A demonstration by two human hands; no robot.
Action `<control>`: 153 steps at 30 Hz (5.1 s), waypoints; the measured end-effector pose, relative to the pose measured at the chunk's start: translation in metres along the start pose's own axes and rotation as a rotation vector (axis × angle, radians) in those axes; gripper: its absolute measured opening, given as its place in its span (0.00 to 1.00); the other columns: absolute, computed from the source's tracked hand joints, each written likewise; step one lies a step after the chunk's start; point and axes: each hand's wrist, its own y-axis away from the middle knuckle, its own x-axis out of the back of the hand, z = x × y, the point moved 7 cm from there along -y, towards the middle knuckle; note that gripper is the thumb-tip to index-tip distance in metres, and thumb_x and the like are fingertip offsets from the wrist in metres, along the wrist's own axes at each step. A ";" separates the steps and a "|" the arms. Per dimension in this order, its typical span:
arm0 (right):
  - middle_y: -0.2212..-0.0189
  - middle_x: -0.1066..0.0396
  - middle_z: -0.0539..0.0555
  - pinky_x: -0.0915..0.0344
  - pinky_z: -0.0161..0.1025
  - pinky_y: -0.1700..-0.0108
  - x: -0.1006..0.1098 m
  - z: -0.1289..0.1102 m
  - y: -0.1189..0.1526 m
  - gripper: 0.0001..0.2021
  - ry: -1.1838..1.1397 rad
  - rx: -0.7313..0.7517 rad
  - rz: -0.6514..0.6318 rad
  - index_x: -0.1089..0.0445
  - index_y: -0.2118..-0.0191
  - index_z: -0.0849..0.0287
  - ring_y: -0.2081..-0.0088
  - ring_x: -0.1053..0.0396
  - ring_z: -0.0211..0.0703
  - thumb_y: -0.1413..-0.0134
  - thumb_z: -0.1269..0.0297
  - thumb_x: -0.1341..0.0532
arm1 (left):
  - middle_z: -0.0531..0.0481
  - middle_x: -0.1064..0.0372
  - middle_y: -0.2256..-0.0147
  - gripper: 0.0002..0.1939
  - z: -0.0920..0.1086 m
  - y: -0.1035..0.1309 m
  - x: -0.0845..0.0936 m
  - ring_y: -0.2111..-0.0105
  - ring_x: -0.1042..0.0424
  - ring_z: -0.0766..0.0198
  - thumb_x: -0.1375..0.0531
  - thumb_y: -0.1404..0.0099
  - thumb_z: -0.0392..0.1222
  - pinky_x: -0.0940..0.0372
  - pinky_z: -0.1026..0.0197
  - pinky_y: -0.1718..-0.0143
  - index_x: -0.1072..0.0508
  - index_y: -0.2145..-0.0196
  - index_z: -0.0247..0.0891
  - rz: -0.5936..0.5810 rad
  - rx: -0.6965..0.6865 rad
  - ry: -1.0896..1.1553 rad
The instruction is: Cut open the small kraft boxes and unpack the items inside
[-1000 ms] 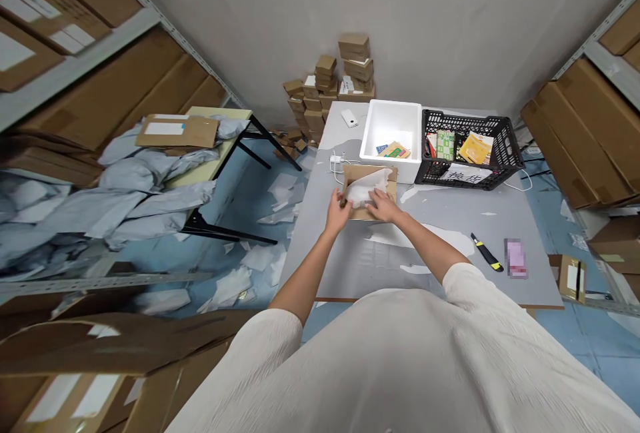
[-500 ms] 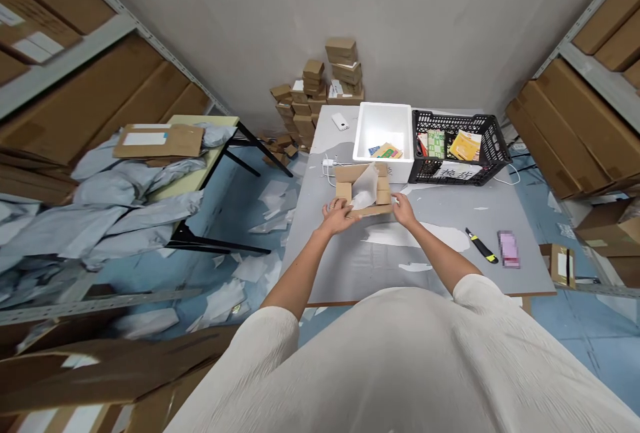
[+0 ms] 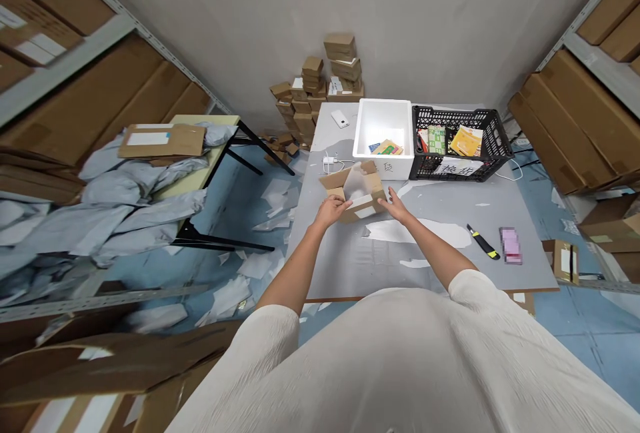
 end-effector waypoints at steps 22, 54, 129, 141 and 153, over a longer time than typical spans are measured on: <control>0.38 0.28 0.62 0.27 0.55 0.36 0.132 0.038 0.077 0.33 0.086 0.071 0.457 0.26 0.35 0.55 0.47 0.24 0.57 0.48 0.58 0.37 | 0.39 0.26 0.37 0.28 0.107 0.016 -0.064 0.34 0.32 0.40 0.35 0.32 0.45 0.40 0.37 0.30 0.29 0.36 0.45 0.250 0.052 0.076; 0.43 0.27 0.64 0.30 0.57 0.35 0.590 0.238 0.401 0.35 -0.079 -0.145 1.389 0.30 0.32 0.60 0.46 0.26 0.58 0.46 0.58 0.39 | 0.44 0.46 0.24 0.33 0.601 0.034 -0.501 0.23 0.45 0.49 0.37 0.34 0.31 0.41 0.44 0.24 0.31 0.33 0.46 -0.447 -0.721 0.145; 0.58 0.18 0.57 0.24 0.47 0.53 -0.209 0.056 0.220 0.16 0.291 0.257 -0.612 0.21 0.58 0.56 0.61 0.22 0.49 0.51 0.57 0.38 | 0.41 0.22 0.42 0.20 -0.041 0.455 -0.047 0.42 0.22 0.53 0.40 0.32 0.31 0.28 0.47 0.37 0.22 0.44 0.41 0.814 0.529 0.437; 0.63 0.19 0.56 0.24 0.47 0.56 -0.423 0.045 0.332 0.16 0.406 0.383 -0.835 0.20 0.57 0.56 0.62 0.22 0.50 0.50 0.58 0.37 | 0.41 0.22 0.42 0.20 -0.134 0.639 0.033 0.42 0.22 0.52 0.40 0.31 0.32 0.28 0.46 0.37 0.21 0.44 0.42 0.995 0.624 0.405; 0.57 0.17 0.56 0.24 0.48 0.51 -0.596 0.064 0.449 0.17 0.411 0.412 -1.044 0.21 0.57 0.56 0.59 0.23 0.49 0.52 0.58 0.38 | 0.40 0.23 0.41 0.18 -0.224 0.807 0.084 0.41 0.23 0.51 0.39 0.30 0.34 0.30 0.44 0.35 0.22 0.44 0.42 1.096 0.769 0.427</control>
